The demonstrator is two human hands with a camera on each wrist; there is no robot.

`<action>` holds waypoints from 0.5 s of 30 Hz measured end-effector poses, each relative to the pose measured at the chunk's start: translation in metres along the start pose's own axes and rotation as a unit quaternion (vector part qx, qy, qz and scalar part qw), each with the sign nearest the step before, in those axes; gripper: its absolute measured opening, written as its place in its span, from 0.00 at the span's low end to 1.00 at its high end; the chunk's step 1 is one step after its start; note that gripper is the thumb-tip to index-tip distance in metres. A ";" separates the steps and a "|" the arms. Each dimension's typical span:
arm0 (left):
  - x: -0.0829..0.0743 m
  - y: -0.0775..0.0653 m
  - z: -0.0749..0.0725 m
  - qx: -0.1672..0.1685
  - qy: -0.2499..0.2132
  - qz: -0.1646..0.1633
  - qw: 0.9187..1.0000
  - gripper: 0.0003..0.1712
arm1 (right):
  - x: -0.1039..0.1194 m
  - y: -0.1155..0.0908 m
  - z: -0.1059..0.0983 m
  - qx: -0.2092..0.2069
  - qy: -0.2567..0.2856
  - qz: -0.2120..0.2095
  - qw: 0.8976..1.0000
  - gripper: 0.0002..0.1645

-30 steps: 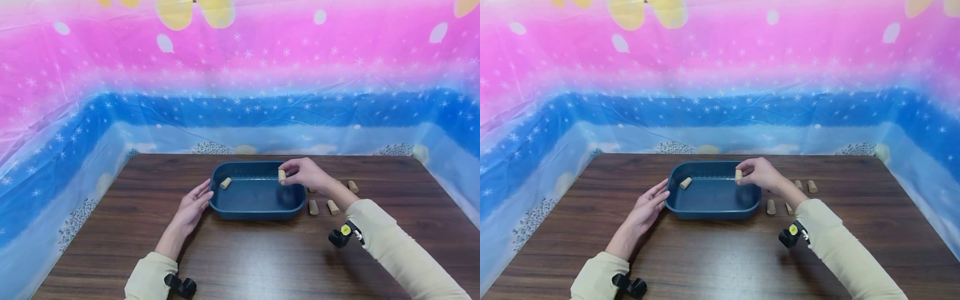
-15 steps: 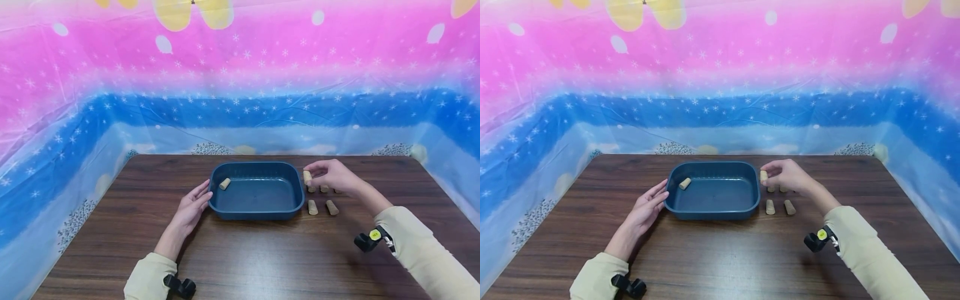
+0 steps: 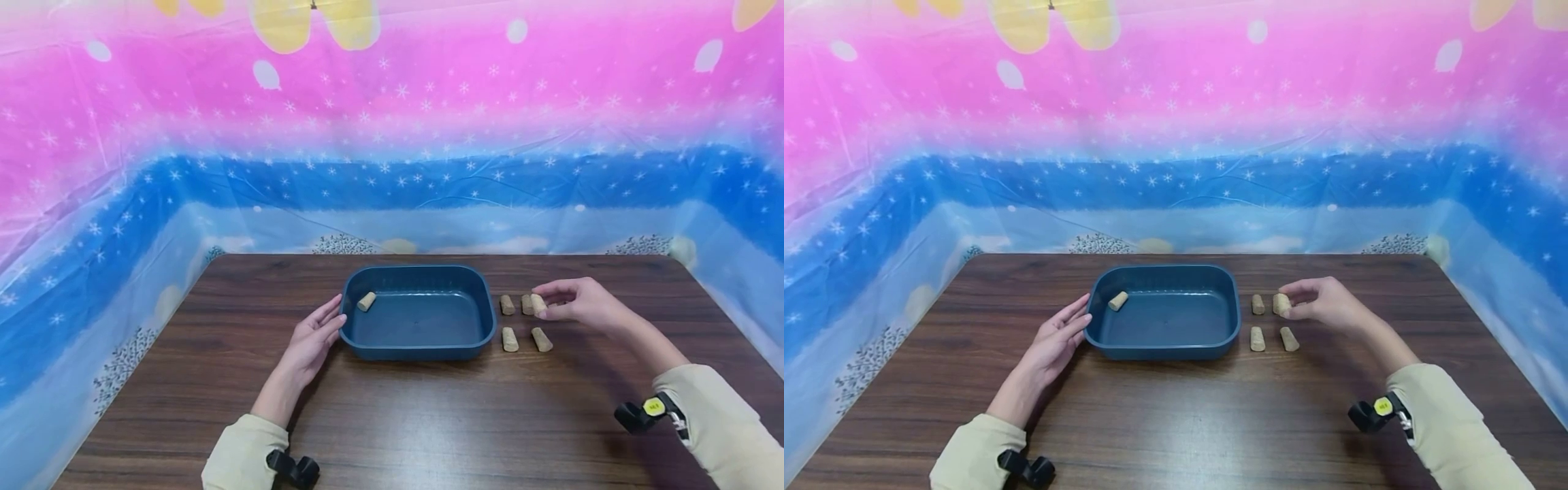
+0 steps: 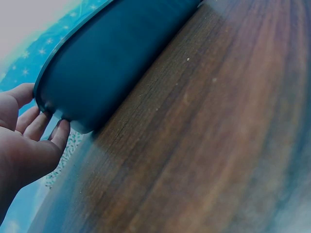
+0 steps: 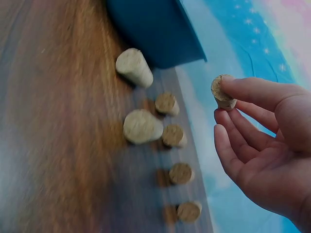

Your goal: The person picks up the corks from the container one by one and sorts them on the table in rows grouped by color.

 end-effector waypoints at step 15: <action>-0.001 -0.001 0.001 0.004 -0.003 0.001 1.000 0.31 | -0.048 -0.025 -0.006 -0.003 0.032 0.024 0.999 0.32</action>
Point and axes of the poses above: each hand's wrist, its own y-axis towards the middle knuckle, its own z-axis out of the palm, x = y × z, the point moved 8 cm from there along y, towards the middle knuckle, and after that the axes turned 11 degrees about y, right-handed, at the moved point
